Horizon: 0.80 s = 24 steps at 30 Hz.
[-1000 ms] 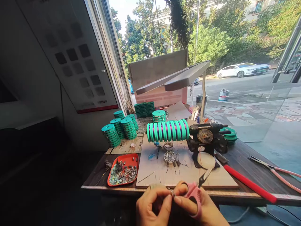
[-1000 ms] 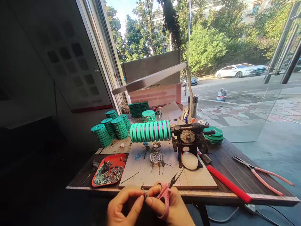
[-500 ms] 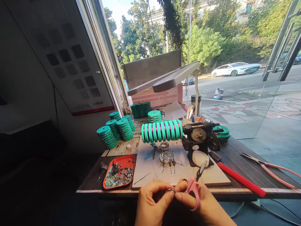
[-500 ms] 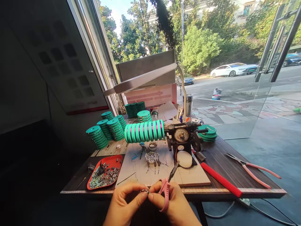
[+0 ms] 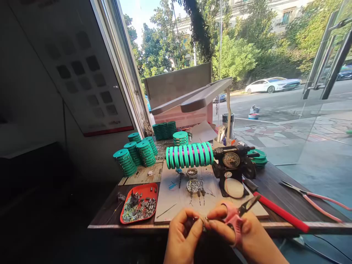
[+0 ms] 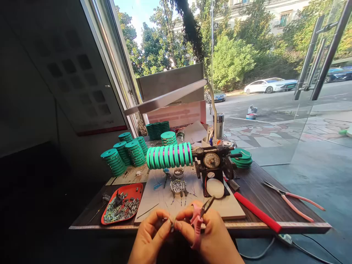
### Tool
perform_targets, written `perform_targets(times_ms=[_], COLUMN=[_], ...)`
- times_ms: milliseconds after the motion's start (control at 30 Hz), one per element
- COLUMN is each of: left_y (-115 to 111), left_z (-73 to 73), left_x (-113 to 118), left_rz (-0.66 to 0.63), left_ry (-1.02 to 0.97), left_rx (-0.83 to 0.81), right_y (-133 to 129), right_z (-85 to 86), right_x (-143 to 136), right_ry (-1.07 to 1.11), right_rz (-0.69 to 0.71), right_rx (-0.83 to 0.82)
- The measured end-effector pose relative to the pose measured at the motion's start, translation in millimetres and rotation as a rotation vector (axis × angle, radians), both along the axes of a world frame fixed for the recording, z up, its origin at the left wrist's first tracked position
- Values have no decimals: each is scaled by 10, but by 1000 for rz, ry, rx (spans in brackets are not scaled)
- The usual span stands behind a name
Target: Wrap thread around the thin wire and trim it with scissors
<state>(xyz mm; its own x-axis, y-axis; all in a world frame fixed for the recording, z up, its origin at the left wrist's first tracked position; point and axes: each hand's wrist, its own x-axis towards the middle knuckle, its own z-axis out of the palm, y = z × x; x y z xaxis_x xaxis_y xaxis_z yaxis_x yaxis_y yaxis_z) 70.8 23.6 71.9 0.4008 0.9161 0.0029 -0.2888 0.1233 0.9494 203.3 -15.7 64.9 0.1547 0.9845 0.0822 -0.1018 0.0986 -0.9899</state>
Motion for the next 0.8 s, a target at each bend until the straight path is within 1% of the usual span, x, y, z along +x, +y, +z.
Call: perform_targets(times_ms=[100,167,267,367,500,633,733,800], left_y=[-16,-11,7,16,24,73,129,162], left_z=[17,-20,-100,-126,-70,4,95,174], left_x=[23,28,21,1,-25,-30,-20,-7], left_rz=[-40,-61,-115,-162,-212,-347,-455,-528], left_ry=[49,69,69,91,102,15,84,180], left_rx=[42,82,84,98,95,-10,-58,-92], right_y=[-1,6,11,19,53,70,67,62], right_z=[75,90,106,127,148,183,239,294], right_x=[43,58,86,137,211,230,236,256], right_ry=[-55,-63,-62,-65,-12,10,-94,-249], right_rz=[67,130,175,222,338,345,348,310], right_rx=[-10,-8,-32,-63,-85,-102,-25,37])
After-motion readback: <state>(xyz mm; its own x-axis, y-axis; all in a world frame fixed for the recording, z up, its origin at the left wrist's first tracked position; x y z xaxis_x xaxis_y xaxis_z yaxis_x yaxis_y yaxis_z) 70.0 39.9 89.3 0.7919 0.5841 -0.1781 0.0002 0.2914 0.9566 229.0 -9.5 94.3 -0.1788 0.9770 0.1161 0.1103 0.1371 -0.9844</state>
